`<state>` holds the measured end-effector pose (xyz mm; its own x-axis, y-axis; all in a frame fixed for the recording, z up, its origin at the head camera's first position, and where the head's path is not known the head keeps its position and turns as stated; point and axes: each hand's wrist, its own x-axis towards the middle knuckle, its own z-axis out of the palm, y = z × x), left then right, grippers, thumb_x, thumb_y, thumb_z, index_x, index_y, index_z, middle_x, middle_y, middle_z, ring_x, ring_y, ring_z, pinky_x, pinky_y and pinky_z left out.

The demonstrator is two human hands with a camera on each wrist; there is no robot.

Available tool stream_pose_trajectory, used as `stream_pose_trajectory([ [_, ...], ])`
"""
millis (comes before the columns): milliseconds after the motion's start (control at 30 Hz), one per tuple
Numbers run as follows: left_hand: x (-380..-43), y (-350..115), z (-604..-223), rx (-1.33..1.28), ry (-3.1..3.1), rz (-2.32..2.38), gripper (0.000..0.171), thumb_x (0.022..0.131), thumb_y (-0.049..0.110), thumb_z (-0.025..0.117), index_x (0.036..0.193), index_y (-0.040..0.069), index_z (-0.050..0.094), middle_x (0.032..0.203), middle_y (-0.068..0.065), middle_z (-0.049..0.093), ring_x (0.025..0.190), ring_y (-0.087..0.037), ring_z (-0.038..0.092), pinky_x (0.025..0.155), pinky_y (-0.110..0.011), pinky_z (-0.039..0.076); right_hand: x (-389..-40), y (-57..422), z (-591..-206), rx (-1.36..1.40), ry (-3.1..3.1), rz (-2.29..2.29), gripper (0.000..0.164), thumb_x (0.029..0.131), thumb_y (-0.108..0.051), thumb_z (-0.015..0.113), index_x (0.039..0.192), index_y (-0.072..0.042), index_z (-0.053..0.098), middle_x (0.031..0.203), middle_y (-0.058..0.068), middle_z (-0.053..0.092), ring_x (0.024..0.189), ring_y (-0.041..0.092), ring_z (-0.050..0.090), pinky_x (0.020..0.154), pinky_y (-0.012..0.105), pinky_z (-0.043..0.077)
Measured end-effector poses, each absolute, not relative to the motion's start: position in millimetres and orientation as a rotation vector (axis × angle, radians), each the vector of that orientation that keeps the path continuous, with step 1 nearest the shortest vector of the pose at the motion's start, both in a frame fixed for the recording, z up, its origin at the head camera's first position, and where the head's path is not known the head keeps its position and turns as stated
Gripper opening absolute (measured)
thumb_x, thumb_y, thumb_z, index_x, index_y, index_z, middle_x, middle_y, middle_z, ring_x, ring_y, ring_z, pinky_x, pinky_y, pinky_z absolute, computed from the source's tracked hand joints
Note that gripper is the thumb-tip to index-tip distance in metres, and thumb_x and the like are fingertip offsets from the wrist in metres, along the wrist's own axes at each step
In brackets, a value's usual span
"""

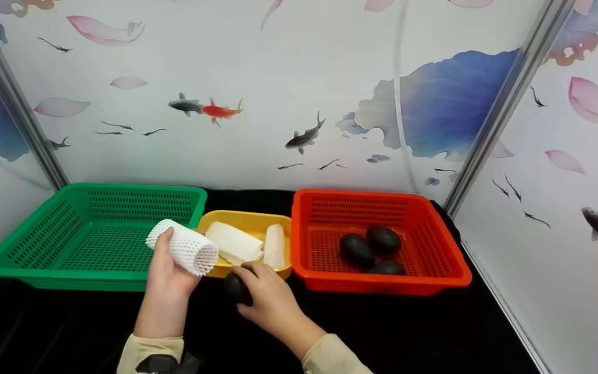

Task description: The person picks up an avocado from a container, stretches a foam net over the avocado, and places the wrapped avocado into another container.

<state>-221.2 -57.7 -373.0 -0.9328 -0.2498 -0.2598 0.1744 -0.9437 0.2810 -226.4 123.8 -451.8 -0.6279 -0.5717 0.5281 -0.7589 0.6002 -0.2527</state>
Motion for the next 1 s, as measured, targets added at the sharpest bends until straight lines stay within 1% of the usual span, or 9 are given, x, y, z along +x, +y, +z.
stream_pose_trajectory([
  [100,-221,-57,-373,0.452,-0.359,-2.868,0.059,0.102,0.021,0.047,0.152,0.01,0.02,0.15,-0.014,0.032,0.131,-0.029,0.039,0.107,-0.041,0.035,-223,127,-447,1.05,-2.411,0.757,0.07,0.068,-0.017,0.087,0.132,-0.013,0.059,0.127,0.002,0.057,0.113,0.019,0.057,0.094,0.039,0.048],
  [233,-222,-56,-374,0.463,-0.359,-2.862,0.059,0.101,0.02,0.049,0.153,0.011,0.022,0.15,-0.014,0.033,0.132,-0.029,0.038,0.107,-0.043,0.035,-219,131,-443,1.039,-2.332,0.892,0.072,0.066,-0.013,0.087,0.133,-0.014,0.058,0.128,-0.002,0.053,0.114,0.016,0.056,0.094,0.036,0.048],
  [300,-222,-55,-375,0.47,-0.37,-2.852,0.058,0.101,0.02,0.05,0.152,0.01,0.024,0.15,-0.014,0.034,0.132,-0.028,0.039,0.107,-0.043,0.035,-218,132,-442,1.039,-2.276,0.957,0.075,0.065,-0.011,0.087,0.134,-0.014,0.058,0.127,-0.001,0.052,0.113,0.016,0.055,0.092,0.036,0.049],
  [400,-222,-55,-376,0.474,-0.368,-2.84,0.058,0.1,0.018,0.051,0.152,0.009,0.026,0.151,-0.014,0.034,0.133,-0.028,0.038,0.107,-0.043,0.035,-218,134,-442,1.037,-2.201,1.047,0.077,0.065,-0.008,0.087,0.135,-0.013,0.057,0.126,0.002,0.05,0.11,0.019,0.054,0.087,0.033,0.049],
  [500,-223,-55,-376,0.486,-0.35,-2.828,0.059,0.1,0.017,0.053,0.152,0.01,0.026,0.151,-0.014,0.033,0.132,-0.029,0.038,0.106,-0.044,0.036,-218,135,-441,1.03,-2.135,1.112,0.077,0.064,-0.005,0.087,0.134,-0.012,0.057,0.125,0.005,0.05,0.111,0.022,0.053,0.09,0.029,0.047],
  [633,-224,-55,-376,0.479,-0.327,-2.819,0.06,0.099,0.014,0.053,0.152,0.01,0.025,0.152,-0.014,0.031,0.133,-0.029,0.037,0.104,-0.045,0.038,-216,134,-438,1.036,-2.041,1.149,0.077,0.059,0.001,0.088,0.13,-0.008,0.059,0.124,0.009,0.052,0.112,0.026,0.053,0.099,0.024,0.04],
  [767,-225,-56,-377,0.467,-0.31,-2.822,0.061,0.099,0.013,0.054,0.152,0.011,0.025,0.153,-0.013,0.03,0.135,-0.028,0.036,0.104,-0.045,0.039,-207,131,-427,1.053,-1.949,1.193,0.075,0.054,0.009,0.087,0.124,0.002,0.06,0.12,0.018,0.054,0.109,0.031,0.055,0.1,0.021,0.038],
  [867,-225,-56,-377,0.453,-0.314,-2.815,0.061,0.099,0.013,0.054,0.152,0.01,0.025,0.152,-0.014,0.031,0.133,-0.029,0.037,0.104,-0.045,0.039,-199,131,-415,1.065,-1.897,1.223,0.071,0.054,0.011,0.086,0.119,0.008,0.06,0.116,0.024,0.055,0.107,0.032,0.055,0.099,0.021,0.039],
  [1000,-225,-56,-379,0.424,-0.337,-2.795,0.056,0.1,0.014,0.051,0.149,0.006,0.026,0.144,-0.017,0.036,0.124,-0.029,0.043,0.104,-0.044,0.039,-193,131,-405,1.092,-1.83,1.217,0.067,0.054,0.011,0.085,0.116,0.012,0.059,0.114,0.027,0.057,0.106,0.033,0.057,0.1,0.024,0.041],
])
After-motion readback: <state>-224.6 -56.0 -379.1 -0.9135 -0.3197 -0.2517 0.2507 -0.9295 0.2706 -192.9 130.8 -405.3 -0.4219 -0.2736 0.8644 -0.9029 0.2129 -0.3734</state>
